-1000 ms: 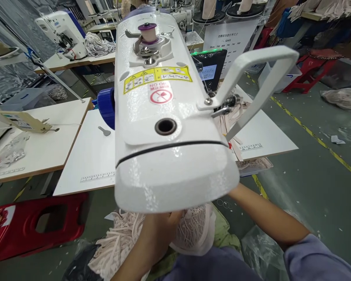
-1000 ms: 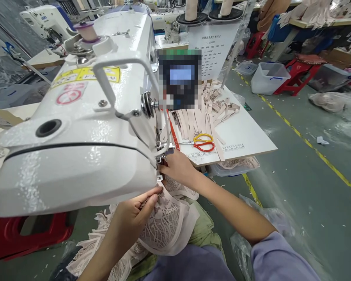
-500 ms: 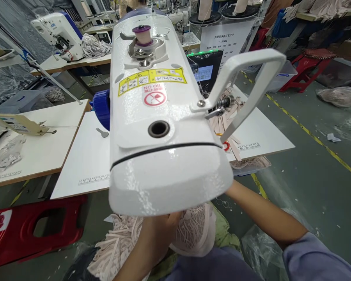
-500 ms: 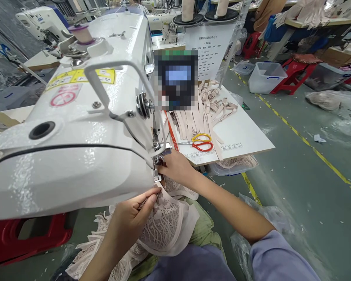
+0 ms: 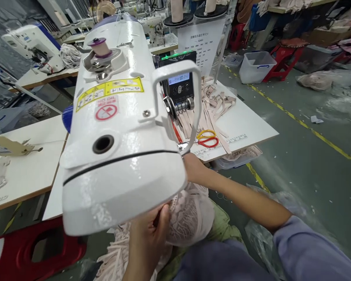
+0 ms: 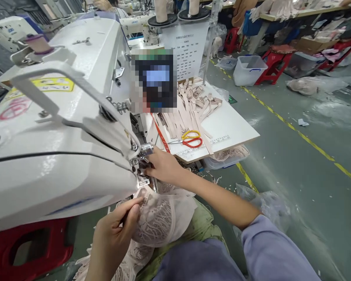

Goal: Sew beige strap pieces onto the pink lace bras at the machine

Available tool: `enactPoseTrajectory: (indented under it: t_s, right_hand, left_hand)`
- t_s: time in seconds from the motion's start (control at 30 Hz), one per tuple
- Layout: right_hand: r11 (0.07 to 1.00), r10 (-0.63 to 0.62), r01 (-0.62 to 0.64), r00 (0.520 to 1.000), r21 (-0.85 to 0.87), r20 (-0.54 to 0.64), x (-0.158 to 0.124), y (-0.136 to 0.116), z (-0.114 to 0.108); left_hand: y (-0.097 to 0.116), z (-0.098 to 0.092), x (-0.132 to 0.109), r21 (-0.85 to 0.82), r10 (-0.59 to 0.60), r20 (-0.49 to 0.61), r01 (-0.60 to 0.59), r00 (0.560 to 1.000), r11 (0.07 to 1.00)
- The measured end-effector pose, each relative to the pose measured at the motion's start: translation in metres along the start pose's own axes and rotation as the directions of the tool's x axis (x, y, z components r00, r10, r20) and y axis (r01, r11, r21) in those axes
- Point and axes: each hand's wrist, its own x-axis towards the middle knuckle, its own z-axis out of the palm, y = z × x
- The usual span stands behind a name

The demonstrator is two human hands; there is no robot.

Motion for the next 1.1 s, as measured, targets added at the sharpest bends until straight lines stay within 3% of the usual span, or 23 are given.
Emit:
enactPoseTrajectory:
  t_s: [0.37, 0.77, 1.0, 1.1]
  right_hand:
    - [1.000, 0.011, -0.010, 0.998, 0.019, -0.064, 0.001, 0.001, 0.009]
    - [0.998, 0.061, -0.060, 0.998, 0.023, -0.033, 0.000, -0.002, 0.001]
    - [0.995, 0.036, -0.031, 0.998, 0.097, -0.058, -0.001, 0.000, 0.002]
    - [0.989, 0.041, -0.031, 0.997, 0.146, -0.064, -0.002, -0.001, 0.000]
  left_hand:
    - [-0.007, 0.007, -0.006, 0.034, 0.036, -0.090, -0.033, 0.995, 0.999]
    - [0.002, 0.004, -0.005, 0.106, 0.093, -0.016, -0.091, 0.996, 0.990]
    - [-0.004, 0.013, -0.015, 0.040, -0.050, -0.098, 0.054, 0.994, 0.998]
    - [-0.008, 0.015, -0.016, 0.092, -0.068, -0.148, 0.082, 0.987, 0.992]
